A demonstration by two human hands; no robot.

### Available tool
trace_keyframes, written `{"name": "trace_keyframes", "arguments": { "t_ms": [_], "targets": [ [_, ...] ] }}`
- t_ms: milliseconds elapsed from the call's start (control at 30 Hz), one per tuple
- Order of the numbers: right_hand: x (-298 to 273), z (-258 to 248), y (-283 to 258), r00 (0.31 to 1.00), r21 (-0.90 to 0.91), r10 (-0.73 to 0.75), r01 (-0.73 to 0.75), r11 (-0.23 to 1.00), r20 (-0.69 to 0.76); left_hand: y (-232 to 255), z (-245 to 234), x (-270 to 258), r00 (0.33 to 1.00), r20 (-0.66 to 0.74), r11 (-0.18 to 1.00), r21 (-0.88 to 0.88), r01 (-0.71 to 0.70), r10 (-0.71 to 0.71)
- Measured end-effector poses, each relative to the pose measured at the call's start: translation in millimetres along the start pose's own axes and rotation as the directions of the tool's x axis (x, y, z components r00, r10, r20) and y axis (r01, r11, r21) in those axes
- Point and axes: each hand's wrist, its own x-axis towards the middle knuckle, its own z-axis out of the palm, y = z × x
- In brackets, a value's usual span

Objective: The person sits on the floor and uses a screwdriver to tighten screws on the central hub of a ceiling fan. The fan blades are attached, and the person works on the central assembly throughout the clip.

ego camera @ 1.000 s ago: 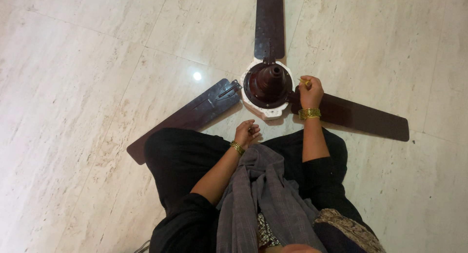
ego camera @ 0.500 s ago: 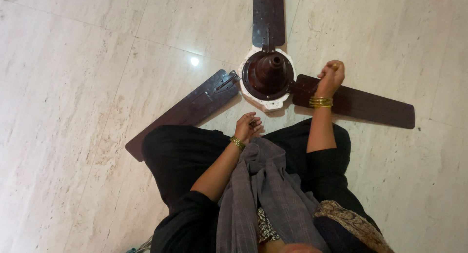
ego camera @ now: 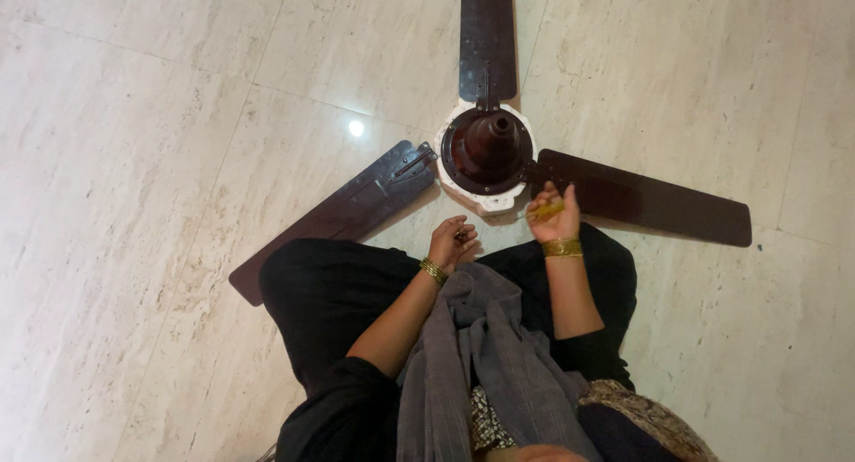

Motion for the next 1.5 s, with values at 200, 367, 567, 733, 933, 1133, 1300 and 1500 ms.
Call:
{"name": "trace_keyframes", "arguments": {
  "t_ms": [200,367,567,733,933,1133,1300,1500],
  "targets": [
    [-3,-11,12,0.973,0.005,-0.080,0.083,0.997,-0.218,-6,-3,2,0.999,0.033,1.000,0.004,-0.028,0.028],
    [-5,0,16,0.927,0.065,-0.053,0.082,0.995,-0.371,3,4,-1,1.000,0.002,1.000,0.010,-0.022,0.022],
    [-1,0,14,0.945,0.041,-0.067,0.084,0.996,-0.320,8,9,-6,0.999,0.011,0.998,0.023,-0.050,0.050],
    [16,7,8,0.928,0.041,-0.122,0.145,0.989,-0.352,15,14,-11,0.997,0.005,0.997,0.000,-0.074,0.074],
    [5,26,5,0.751,-0.261,-0.303,0.178,0.949,-0.586,21,11,-20,0.995,-0.004,0.995,0.002,-0.099,0.099],
    [-3,44,-3,0.657,-0.321,-0.614,0.524,0.789,-0.438,23,18,-19,0.997,-0.002,0.997,-0.019,-0.075,0.075],
    [-7,37,-13,0.636,-0.323,-0.722,0.647,0.691,-0.272,17,21,-18,0.999,0.023,0.999,0.003,-0.044,0.044],
    [-13,33,1,0.657,-0.352,-0.748,0.680,0.643,-0.096,15,20,-18,0.997,0.049,0.998,0.019,-0.053,0.052]
  ]
}}
